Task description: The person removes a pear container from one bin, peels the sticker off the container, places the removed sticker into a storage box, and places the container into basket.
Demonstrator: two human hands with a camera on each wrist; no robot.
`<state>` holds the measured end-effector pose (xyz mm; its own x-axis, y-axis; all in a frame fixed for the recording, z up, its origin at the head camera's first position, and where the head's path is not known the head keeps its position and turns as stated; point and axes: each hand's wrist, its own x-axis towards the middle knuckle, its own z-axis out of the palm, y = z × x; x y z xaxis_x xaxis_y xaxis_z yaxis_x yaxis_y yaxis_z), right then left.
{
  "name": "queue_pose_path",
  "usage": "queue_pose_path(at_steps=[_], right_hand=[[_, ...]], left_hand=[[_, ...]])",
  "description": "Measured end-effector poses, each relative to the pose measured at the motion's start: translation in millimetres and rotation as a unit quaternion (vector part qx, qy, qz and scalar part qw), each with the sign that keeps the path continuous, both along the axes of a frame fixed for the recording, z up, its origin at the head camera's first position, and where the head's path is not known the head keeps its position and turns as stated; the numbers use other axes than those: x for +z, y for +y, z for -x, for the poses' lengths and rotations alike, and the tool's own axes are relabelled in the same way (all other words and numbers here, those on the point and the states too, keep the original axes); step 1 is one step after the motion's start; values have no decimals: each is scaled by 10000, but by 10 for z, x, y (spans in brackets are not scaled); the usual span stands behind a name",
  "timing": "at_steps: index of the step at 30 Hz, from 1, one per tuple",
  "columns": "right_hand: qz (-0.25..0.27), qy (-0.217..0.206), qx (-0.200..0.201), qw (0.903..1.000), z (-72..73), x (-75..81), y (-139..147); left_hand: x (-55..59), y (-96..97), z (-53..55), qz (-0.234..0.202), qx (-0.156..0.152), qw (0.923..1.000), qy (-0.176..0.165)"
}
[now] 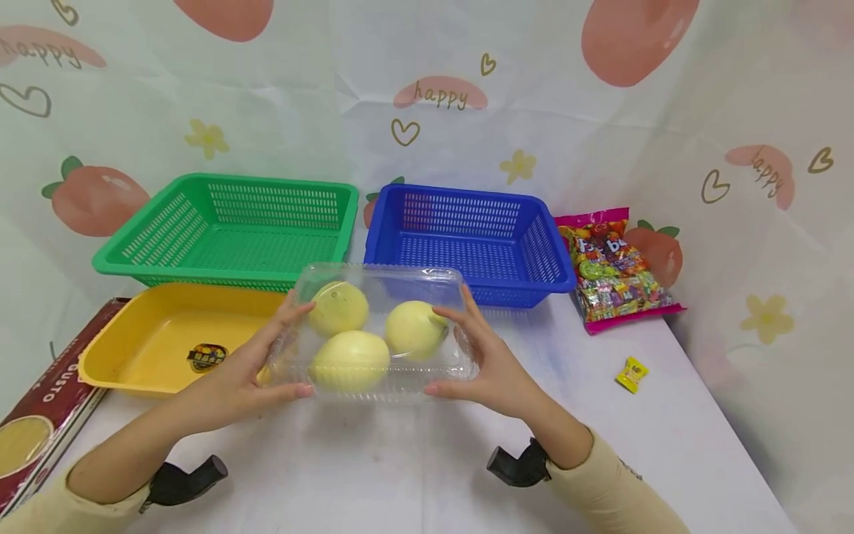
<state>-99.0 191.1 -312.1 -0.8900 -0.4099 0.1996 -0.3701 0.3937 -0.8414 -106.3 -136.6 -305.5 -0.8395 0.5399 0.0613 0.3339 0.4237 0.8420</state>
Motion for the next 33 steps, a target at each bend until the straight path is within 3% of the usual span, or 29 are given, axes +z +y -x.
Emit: queue_pose_path(at_steps=[10,17,23,29,33], right_hand=[[123,-116,-67,9998,171,144,-148],[513,-331,-42,9981,337,249,-278],[820,-456,-65,9956,508,333,-399],[847,-432,-151,9954,672,424,-522],[867,-541,-158,9946,789,495,-603]], left_hand=[[216,-140,130,337,68,9993,152],[366,-254,271,375,132,9991,136],[471,-350,408,245,425,9983,301],[537,-438,545,24,662,9952,724],[578,-502,617,65,829,9936,764]])
